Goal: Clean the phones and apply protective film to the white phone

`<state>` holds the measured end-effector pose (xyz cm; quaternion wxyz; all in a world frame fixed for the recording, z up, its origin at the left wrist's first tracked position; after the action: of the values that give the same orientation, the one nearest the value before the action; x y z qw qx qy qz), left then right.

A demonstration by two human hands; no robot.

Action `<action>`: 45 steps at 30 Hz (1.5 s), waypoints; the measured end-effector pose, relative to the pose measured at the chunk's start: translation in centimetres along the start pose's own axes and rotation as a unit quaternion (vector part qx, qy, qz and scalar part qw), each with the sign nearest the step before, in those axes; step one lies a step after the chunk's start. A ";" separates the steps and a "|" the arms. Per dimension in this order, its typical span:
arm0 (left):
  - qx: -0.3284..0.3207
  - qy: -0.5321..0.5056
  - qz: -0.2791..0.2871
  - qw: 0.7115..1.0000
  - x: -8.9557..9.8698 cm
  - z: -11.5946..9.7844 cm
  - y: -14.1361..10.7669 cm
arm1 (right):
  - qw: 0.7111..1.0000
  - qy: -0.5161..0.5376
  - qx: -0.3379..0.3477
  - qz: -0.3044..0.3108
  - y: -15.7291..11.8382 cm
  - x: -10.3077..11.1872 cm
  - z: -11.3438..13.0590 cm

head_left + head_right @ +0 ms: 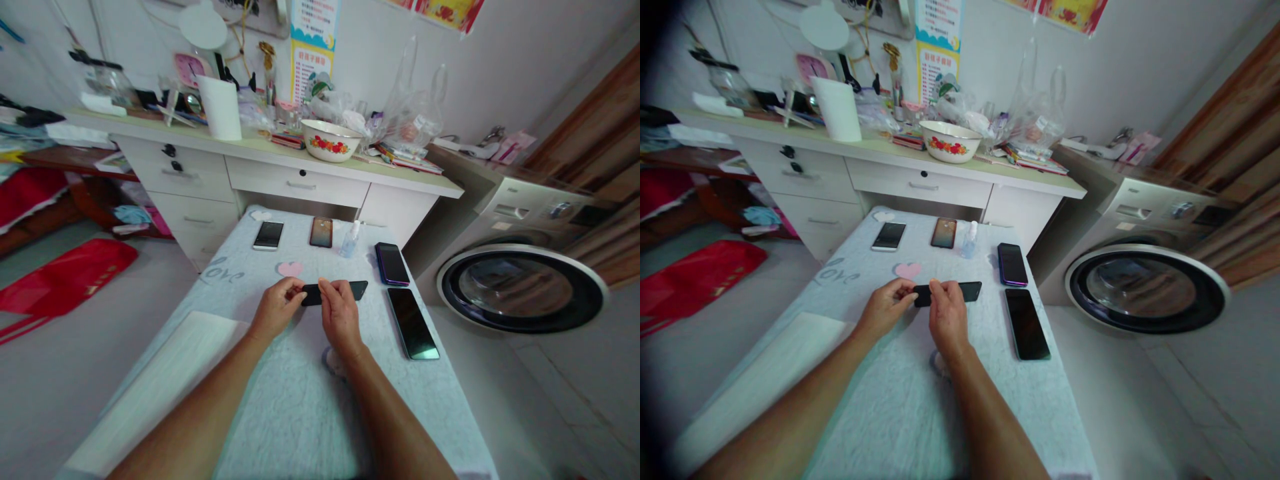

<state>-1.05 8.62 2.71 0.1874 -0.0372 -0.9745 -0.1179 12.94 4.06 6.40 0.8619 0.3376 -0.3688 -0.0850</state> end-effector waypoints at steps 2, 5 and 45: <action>0.003 -0.004 0.001 1.000 -0.1 0.2 0.0 | 1.000 0.006 0.007 0.015 0.1 -0.4 0.6; 0.005 -0.014 0.004 1.000 -0.3 0.3 0.0 | 0.999 0.011 0.012 0.035 0.2 -0.8 1.2; 0.027 0.014 -0.039 0.999 1.2 0.6 0.3 | 0.982 -0.071 -0.140 -0.109 -0.5 6.6 -7.8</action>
<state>-2.30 9.14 2.68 0.1972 0.0074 -0.9753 -0.0994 23.08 5.09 5.94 0.8579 0.2450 -0.3744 -0.2527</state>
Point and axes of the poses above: each hand's wrist, its own y-axis towards the middle knuckle, its own x-axis out of the back of the hand, z = x × y, the point moved 9 cm from there along y, towards the middle knuckle, and after that the axes turned 5 degrees about x, right-handed, at the moved point
